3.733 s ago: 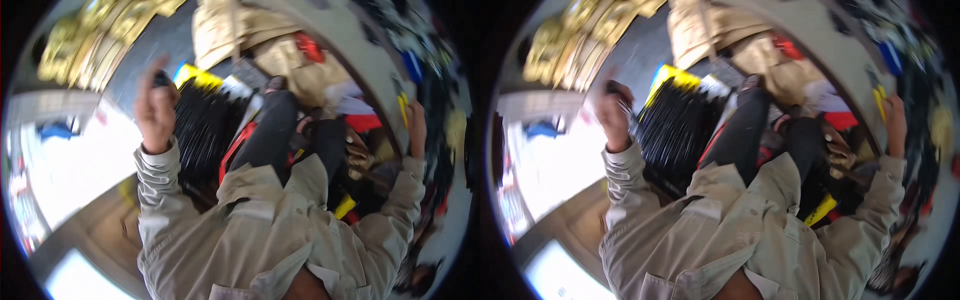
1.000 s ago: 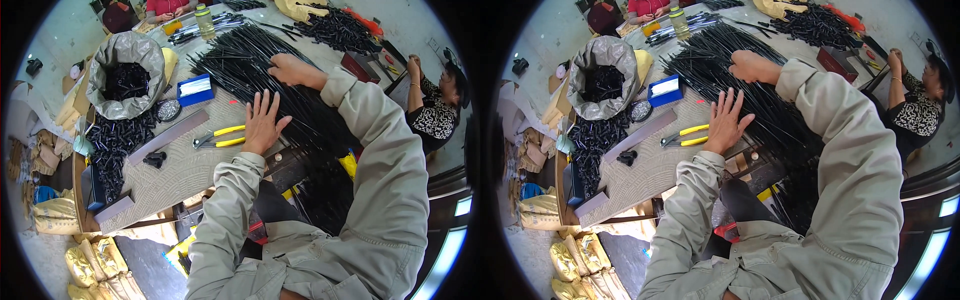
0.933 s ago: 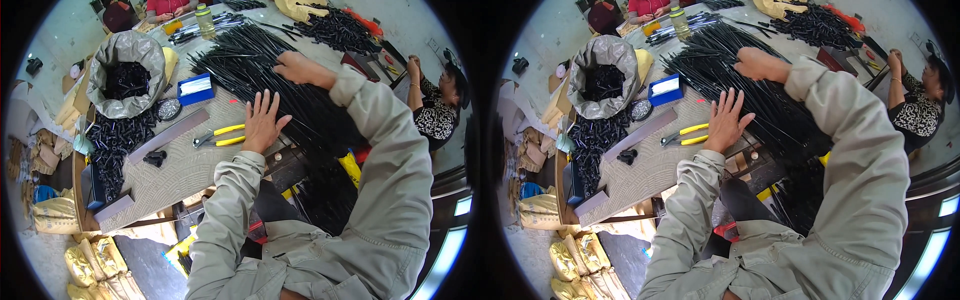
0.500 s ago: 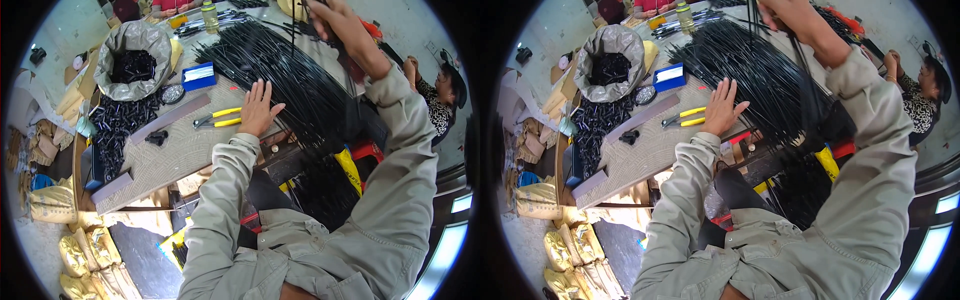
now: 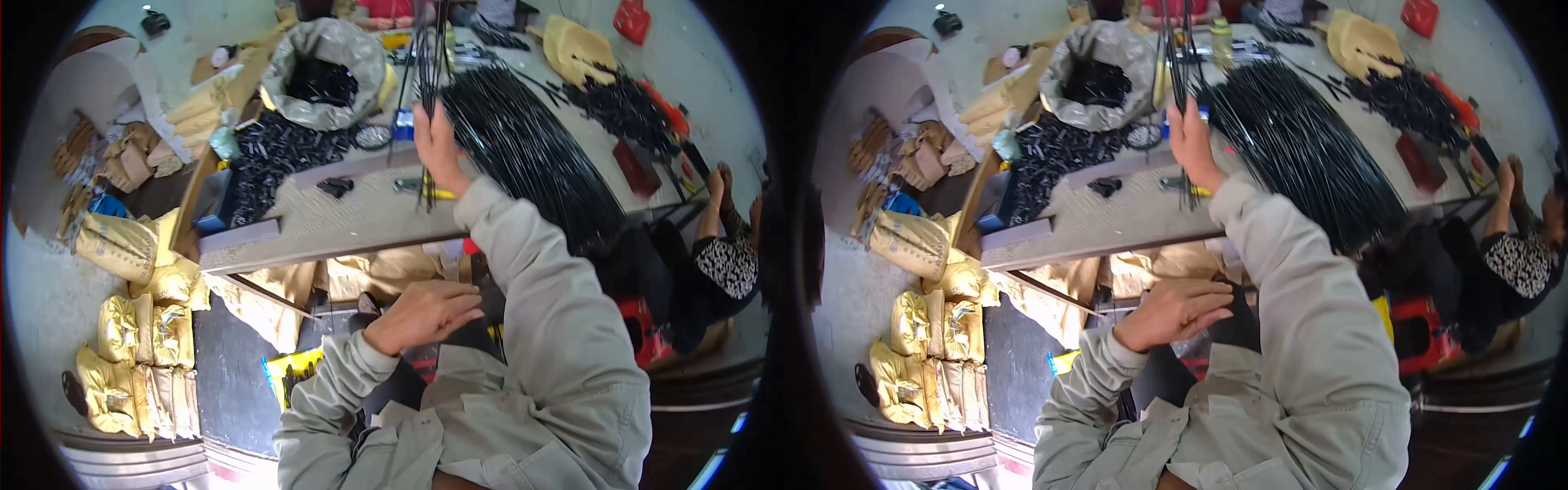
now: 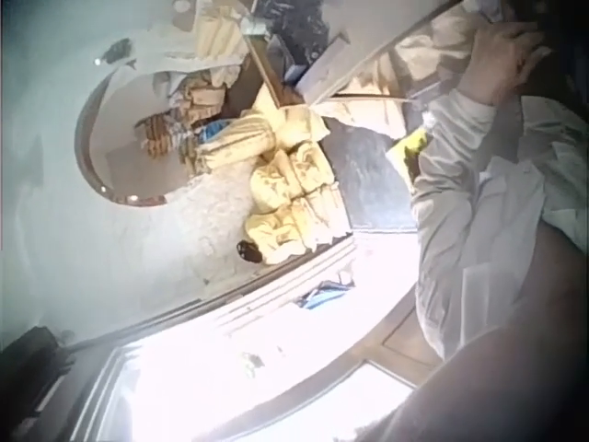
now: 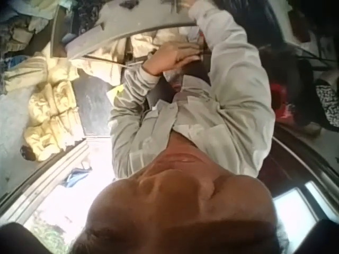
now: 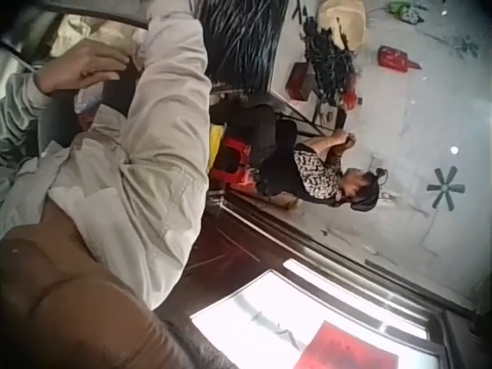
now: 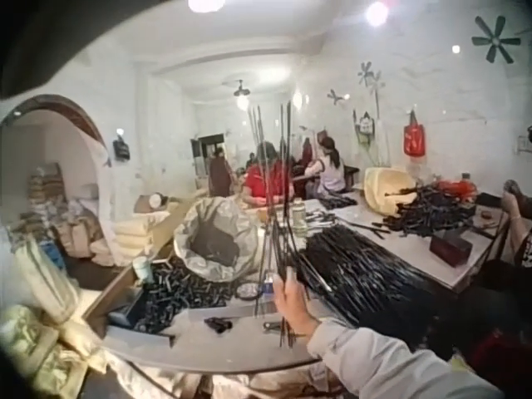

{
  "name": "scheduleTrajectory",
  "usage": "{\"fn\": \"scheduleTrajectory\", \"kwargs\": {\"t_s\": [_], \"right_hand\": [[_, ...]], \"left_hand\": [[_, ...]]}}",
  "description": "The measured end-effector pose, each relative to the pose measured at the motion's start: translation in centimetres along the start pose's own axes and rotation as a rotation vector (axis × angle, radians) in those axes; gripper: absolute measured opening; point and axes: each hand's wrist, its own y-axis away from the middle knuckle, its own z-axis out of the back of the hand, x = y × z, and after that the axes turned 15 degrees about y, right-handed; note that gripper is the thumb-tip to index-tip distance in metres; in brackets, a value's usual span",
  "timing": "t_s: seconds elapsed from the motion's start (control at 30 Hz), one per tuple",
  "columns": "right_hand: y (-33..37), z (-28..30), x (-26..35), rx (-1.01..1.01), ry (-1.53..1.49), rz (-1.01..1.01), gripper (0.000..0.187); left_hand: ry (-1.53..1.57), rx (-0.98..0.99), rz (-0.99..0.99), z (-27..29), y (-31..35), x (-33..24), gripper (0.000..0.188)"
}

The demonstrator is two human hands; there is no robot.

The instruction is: Assembling plastic connectors and components onto black communication cables.

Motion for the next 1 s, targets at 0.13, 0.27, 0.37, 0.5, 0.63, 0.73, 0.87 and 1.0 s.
{"fn": "scheduleTrajectory", "kwargs": {"t_s": [0.13, 0.27, 0.37, 0.5, 0.63, 0.73, 0.87, 1.0], "right_hand": [[-1.2, -0.9, -0.8, 0.160, -0.039, -0.053, 0.023], [-4.0, 2.3, 1.4, 0.626, -0.004, -0.342, 0.027], [-3.4, 4.2, 4.3, 0.796, 0.096, -0.219, 0.029], [2.2, 6.5, 7.1, 0.481, 0.294, 0.281, 0.020], [8.4, 9.8, 8.3, 0.964, -0.478, -0.465, 0.022], [9.2, 10.0, 8.4, 0.879, -0.607, -0.505, 0.022], [7.6, 9.2, 8.7, 0.761, -0.704, -0.512, 0.024], [6.9, 9.3, 8.7, 0.763, -0.726, -0.476, 0.027]], "left_hand": [[0.104, -0.309, -0.039, 3.7, -0.4, -1.9, 0.024], [0.408, -0.832, 0.022, 6.6, -4.5, -0.6, 0.025], [0.375, -1.033, 0.192, 9.9, -8.3, 1.7, 0.041], [0.856, -0.776, 0.328, 12.6, -9.4, 3.3, 0.040], [1.170, -0.896, 0.119, 12.4, -8.6, 2.6, 0.028], [1.214, -0.896, 0.151, 11.7, -8.4, 1.9, 0.025], [1.226, -0.876, 0.170, 10.2, -8.2, 1.1, 0.023], [1.205, -0.799, 0.237, 9.7, -7.6, 0.1, 0.024]]}}
